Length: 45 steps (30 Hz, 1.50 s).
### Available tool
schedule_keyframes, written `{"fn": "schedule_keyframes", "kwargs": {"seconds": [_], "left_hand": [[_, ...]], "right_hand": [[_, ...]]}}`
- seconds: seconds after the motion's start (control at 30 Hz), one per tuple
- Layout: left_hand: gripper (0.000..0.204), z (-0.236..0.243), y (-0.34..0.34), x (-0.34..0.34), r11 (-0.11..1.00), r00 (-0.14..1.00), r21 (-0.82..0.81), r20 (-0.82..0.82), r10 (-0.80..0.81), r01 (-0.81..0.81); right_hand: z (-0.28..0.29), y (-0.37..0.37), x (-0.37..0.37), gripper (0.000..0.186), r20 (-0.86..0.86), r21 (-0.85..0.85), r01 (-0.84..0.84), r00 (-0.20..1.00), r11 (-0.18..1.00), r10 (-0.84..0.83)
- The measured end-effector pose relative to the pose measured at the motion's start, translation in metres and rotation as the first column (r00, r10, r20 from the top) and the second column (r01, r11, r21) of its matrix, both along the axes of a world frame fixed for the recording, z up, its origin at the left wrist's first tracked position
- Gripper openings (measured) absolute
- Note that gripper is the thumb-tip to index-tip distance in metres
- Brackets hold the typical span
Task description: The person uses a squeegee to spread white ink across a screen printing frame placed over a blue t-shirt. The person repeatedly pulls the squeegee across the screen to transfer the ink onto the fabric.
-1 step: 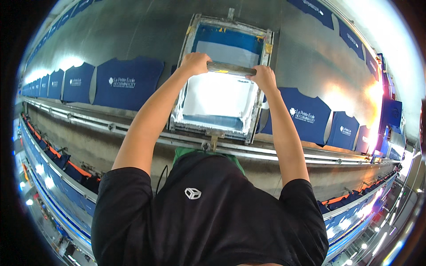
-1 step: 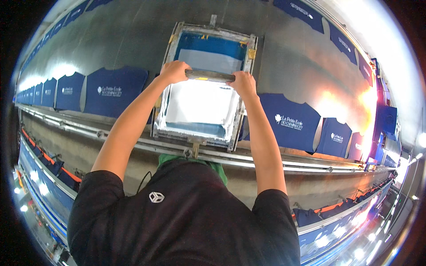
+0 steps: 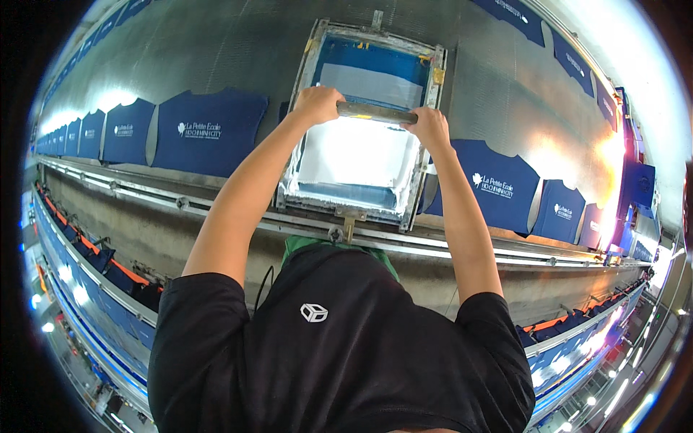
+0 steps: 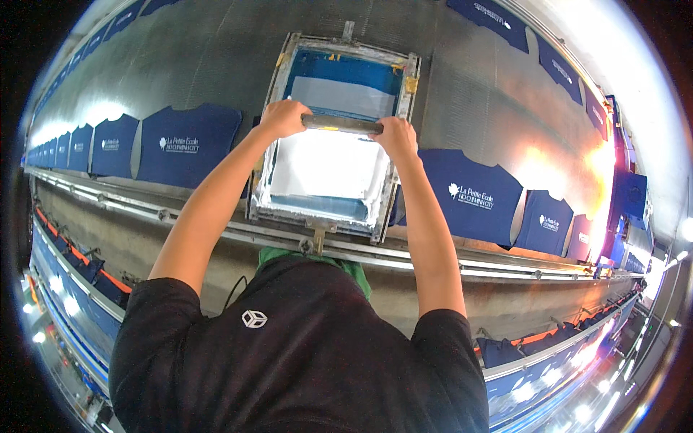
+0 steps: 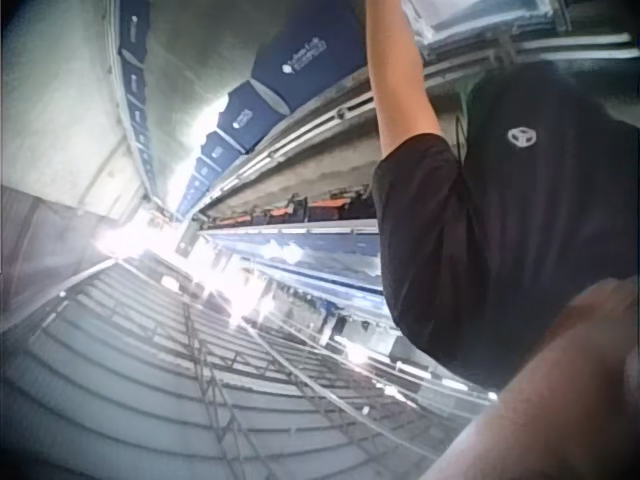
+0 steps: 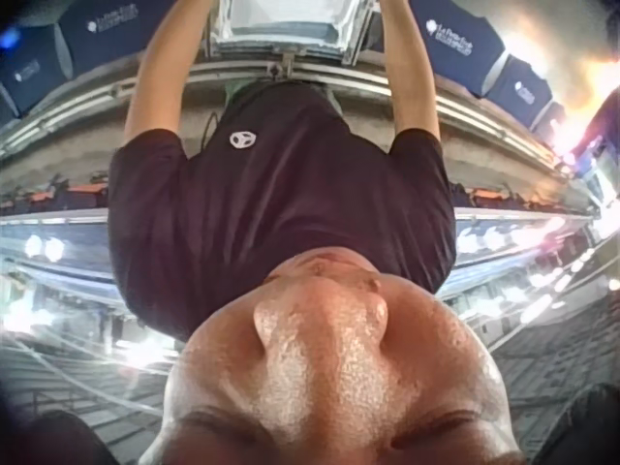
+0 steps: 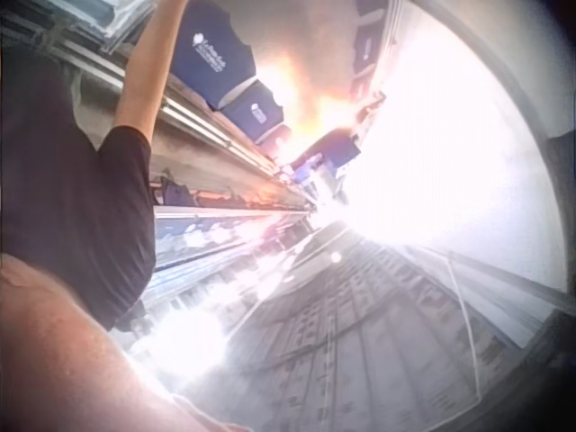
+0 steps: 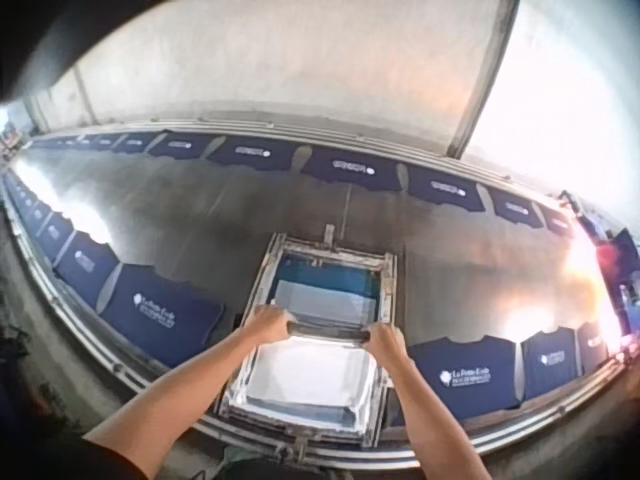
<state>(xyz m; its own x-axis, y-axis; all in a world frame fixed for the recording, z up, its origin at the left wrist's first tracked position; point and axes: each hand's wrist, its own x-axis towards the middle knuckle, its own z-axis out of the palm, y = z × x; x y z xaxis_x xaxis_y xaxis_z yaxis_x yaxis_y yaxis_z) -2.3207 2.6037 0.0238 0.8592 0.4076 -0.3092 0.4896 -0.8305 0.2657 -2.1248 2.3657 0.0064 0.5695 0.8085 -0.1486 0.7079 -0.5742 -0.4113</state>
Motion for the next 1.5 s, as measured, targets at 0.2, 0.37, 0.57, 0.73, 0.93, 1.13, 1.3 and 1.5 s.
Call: {"fn": "schedule_keyframes", "kwargs": {"seconds": [0.2,0.37,0.57,0.73,0.93,1.13,1.3,1.5], "left_hand": [[0.044,-0.004,-0.085,-0.109,0.998,0.999,-0.043,0.002,0.041,-0.041],[0.055,-0.018,-0.158,-0.199,0.995,0.991,0.077,0.122,0.054,-0.064],[0.044,0.039,-0.150,-0.197,0.994,0.988,-0.106,-0.150,-0.042,0.026],[0.051,0.029,-0.037,-0.060,0.994,0.988,-0.096,-0.138,-0.063,0.050],[0.064,0.012,0.034,0.020,0.992,0.994,-0.088,-0.050,-0.096,0.092],[0.052,-0.003,-0.037,-0.072,0.995,0.991,-0.080,-0.114,-0.073,0.064],[0.047,-0.003,-0.044,-0.088,0.995,0.998,-0.099,-0.058,-0.032,0.026],[0.052,0.014,0.027,0.017,1.000,0.991,0.004,0.134,-0.028,0.028]], "right_hand": [[-0.003,-0.075,-0.104,0.033,-0.023,0.158,-0.041,0.999,0.987,0.045],[-0.015,-0.134,-0.187,0.040,0.032,0.311,-0.059,0.998,0.949,0.052],[0.027,-0.151,-0.189,0.037,-0.157,0.184,-0.106,0.978,0.977,0.136],[0.037,-0.040,-0.049,0.047,-0.114,-0.139,-0.118,0.988,0.983,0.102],[0.025,0.026,0.021,0.063,-0.013,-0.087,-0.107,0.994,0.990,0.107],[-0.005,-0.042,-0.073,0.048,-0.129,-0.031,-0.043,0.991,0.999,0.039],[0.001,-0.050,-0.084,0.046,-0.109,0.077,-0.095,0.989,0.993,0.103],[0.028,0.031,0.027,0.050,0.028,0.075,-0.083,0.996,0.994,0.081]]}}
